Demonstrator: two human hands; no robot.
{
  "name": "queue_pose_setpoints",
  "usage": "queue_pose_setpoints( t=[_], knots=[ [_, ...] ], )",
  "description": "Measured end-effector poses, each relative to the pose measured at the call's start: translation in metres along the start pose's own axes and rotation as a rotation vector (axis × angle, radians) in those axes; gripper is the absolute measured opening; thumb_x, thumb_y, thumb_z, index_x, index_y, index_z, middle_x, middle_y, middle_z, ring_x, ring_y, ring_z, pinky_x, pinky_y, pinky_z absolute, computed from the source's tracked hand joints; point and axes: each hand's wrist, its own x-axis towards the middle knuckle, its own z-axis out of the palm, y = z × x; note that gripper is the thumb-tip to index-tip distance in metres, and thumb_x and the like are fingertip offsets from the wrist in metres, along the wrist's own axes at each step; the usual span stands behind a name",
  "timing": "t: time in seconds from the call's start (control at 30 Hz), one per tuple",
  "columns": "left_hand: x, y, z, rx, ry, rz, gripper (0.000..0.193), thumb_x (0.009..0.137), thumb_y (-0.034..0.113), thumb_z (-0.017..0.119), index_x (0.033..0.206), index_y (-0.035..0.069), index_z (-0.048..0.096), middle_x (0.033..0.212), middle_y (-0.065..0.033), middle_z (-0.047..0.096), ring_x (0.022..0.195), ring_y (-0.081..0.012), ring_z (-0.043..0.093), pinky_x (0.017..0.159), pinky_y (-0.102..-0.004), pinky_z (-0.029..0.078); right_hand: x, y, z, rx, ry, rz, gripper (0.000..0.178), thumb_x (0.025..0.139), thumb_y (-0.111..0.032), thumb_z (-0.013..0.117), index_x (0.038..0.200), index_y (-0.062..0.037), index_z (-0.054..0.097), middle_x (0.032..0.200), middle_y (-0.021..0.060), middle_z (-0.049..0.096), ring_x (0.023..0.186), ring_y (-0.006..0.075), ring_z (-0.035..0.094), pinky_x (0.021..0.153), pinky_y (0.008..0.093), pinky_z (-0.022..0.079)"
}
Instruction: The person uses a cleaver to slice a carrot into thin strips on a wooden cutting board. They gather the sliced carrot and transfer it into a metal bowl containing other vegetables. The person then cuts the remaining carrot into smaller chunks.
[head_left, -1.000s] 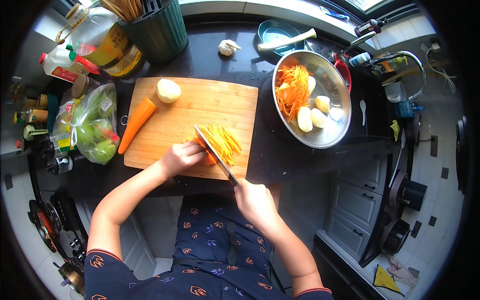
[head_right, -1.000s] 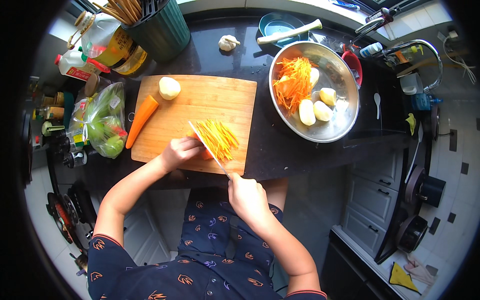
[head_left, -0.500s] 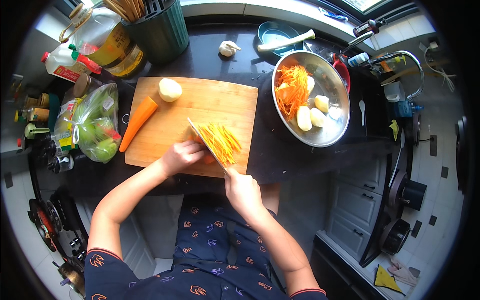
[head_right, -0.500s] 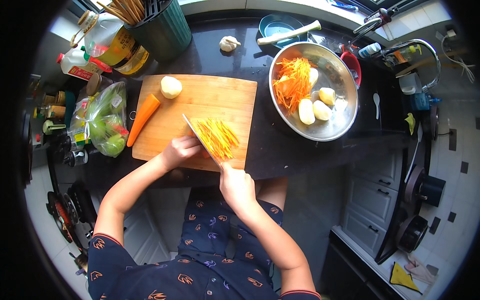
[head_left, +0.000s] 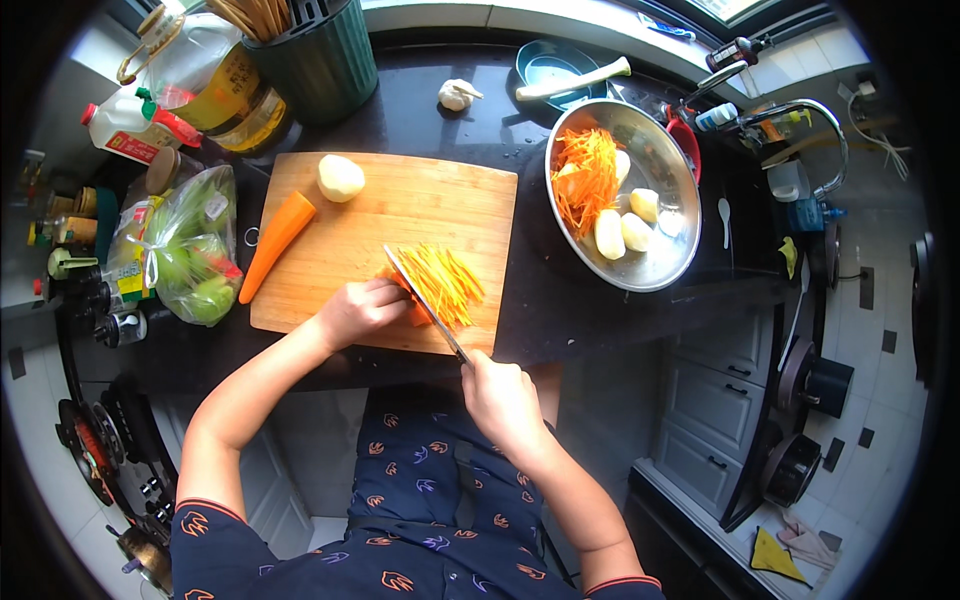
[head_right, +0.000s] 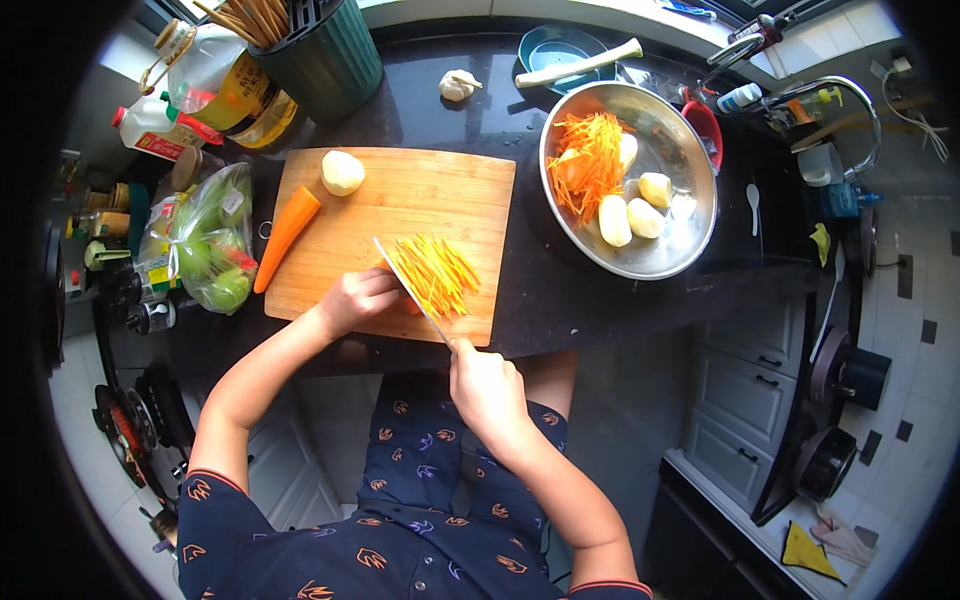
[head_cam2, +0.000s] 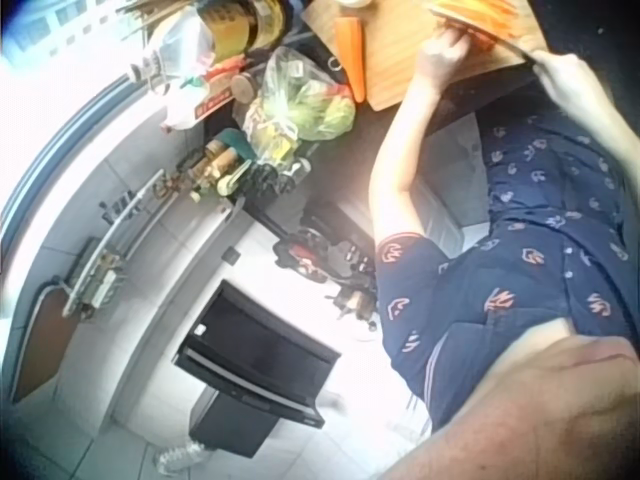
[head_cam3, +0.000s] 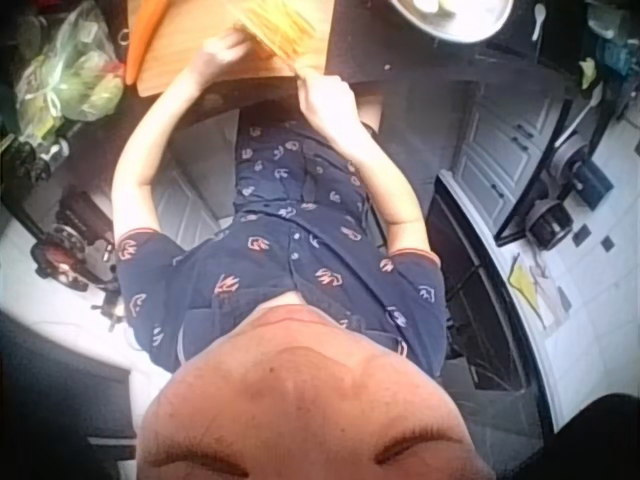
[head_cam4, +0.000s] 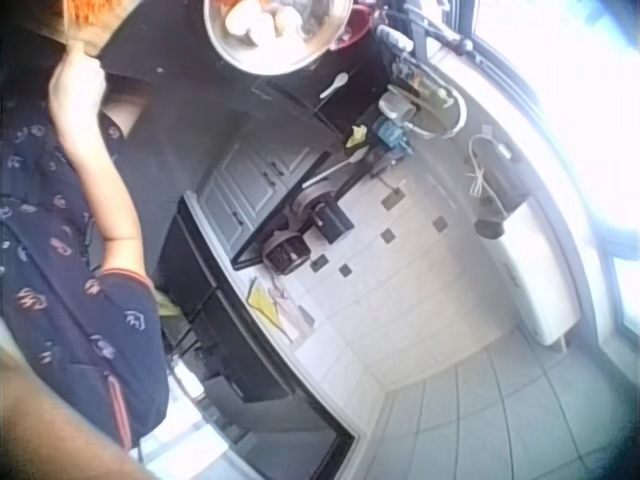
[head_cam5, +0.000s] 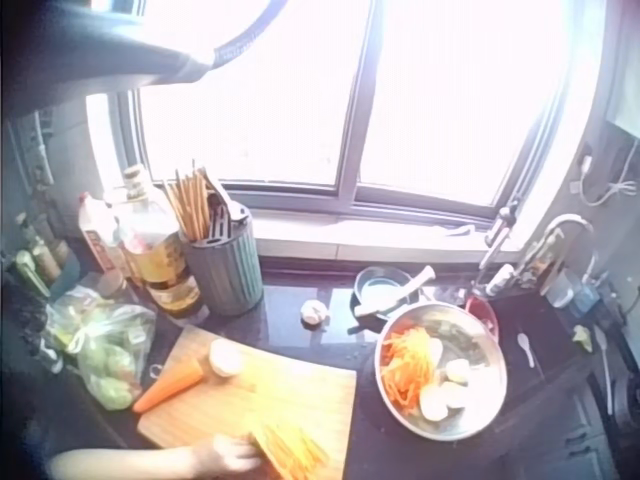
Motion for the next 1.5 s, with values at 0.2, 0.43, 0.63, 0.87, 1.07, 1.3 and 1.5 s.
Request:
queue_pose_setpoints(
  t=[0.2, 0.43, 0.63, 0.87, 1.07, 1.3, 1.5],
  knots=[
    [0.003, 0.004, -0.006, 0.026, -0.015, -0.022, 0.016, 0.077, 0.008, 0.070, 0.092, 0.011, 0.072, 0.091, -0.0005, 0.070, 0.084, -0.0186, 0.071, 0.068, -0.0299, 0.062, 0.002, -0.003, 0.009, -0.081, -0.022, 0.072, 0.010, 0.096, -0.011, 0.060, 0.098, -0.0020, 0.063, 0.069, 0.0275, 0.066, 0.066, 0.0454, 0.069, 0.063, 0.0535, 0.058],
    [0.003, 0.002, -0.003, -0.007, -0.019, -0.031, 0.021, 0.073, 0.011, 0.074, 0.094, 0.010, 0.075, 0.093, -0.0041, 0.072, 0.082, -0.0217, 0.071, 0.069, -0.0324, 0.062, 0.031, 0.004, 0.028, -0.039, 0.048, 0.030, 0.012, 0.097, -0.014, 0.061, 0.095, -0.0021, 0.065, 0.070, 0.0284, 0.065, 0.067, 0.0471, 0.068, 0.064, 0.0543, 0.057],
    [-0.003, -0.003, 0.001, -0.010, -0.031, -0.041, 0.019, 0.074, 0.009, 0.072, 0.093, 0.011, 0.075, 0.092, -0.0032, 0.072, 0.082, -0.0201, 0.071, 0.070, -0.0318, 0.062, 0.020, -0.003, 0.007, 0.021, 0.012, 0.014, 0.012, 0.097, -0.012, 0.060, 0.095, -0.0013, 0.064, 0.071, 0.0295, 0.065, 0.071, 0.0478, 0.068, 0.067, 0.0547, 0.057],
    [-0.005, -0.004, 0.004, -0.010, 0.006, -0.026, 0.016, 0.076, 0.008, 0.069, 0.091, 0.012, 0.071, 0.085, -0.0007, 0.068, 0.077, -0.0179, 0.069, 0.064, -0.0297, 0.060, 0.017, 0.002, 0.017, 0.010, 0.012, 0.027, 0.013, 0.097, -0.014, 0.060, 0.099, -0.0021, 0.064, 0.070, 0.0298, 0.065, 0.069, 0.0493, 0.067, 0.066, 0.0566, 0.056],
    [0.000, -0.001, -0.001, -0.003, 0.027, -0.019, 0.018, 0.076, 0.008, 0.070, 0.093, 0.012, 0.072, 0.089, -0.0014, 0.071, 0.080, -0.0184, 0.070, 0.067, -0.0298, 0.061, 0.027, 0.002, 0.028, 0.041, 0.065, 0.026, 0.013, 0.097, -0.014, 0.061, 0.096, -0.0026, 0.066, 0.074, 0.0288, 0.067, 0.073, 0.0476, 0.068, 0.068, 0.0546, 0.057],
    [-0.006, -0.008, 0.002, -0.057, 0.025, -0.015, 0.017, 0.076, 0.009, 0.071, 0.092, 0.012, 0.073, 0.092, -0.0036, 0.072, 0.083, -0.0205, 0.072, 0.070, -0.0317, 0.061, 0.011, -0.008, 0.004, 0.045, -0.027, 0.069, 0.012, 0.096, -0.012, 0.061, 0.096, 0.0004, 0.064, 0.074, 0.0285, 0.066, 0.073, 0.0475, 0.068, 0.069, 0.0545, 0.056],
    [-0.006, -0.006, 0.004, -0.021, 0.026, 0.001, 0.016, 0.076, 0.010, 0.071, 0.092, 0.011, 0.073, 0.096, -0.0031, 0.074, 0.084, -0.0192, 0.073, 0.071, -0.0307, 0.062, 0.008, 0.001, 0.014, 0.067, -0.011, 0.074, 0.014, 0.097, -0.014, 0.061, 0.098, -0.0003, 0.064, 0.075, 0.0300, 0.066, 0.075, 0.0491, 0.068, 0.071, 0.0549, 0.057]
  ],
)
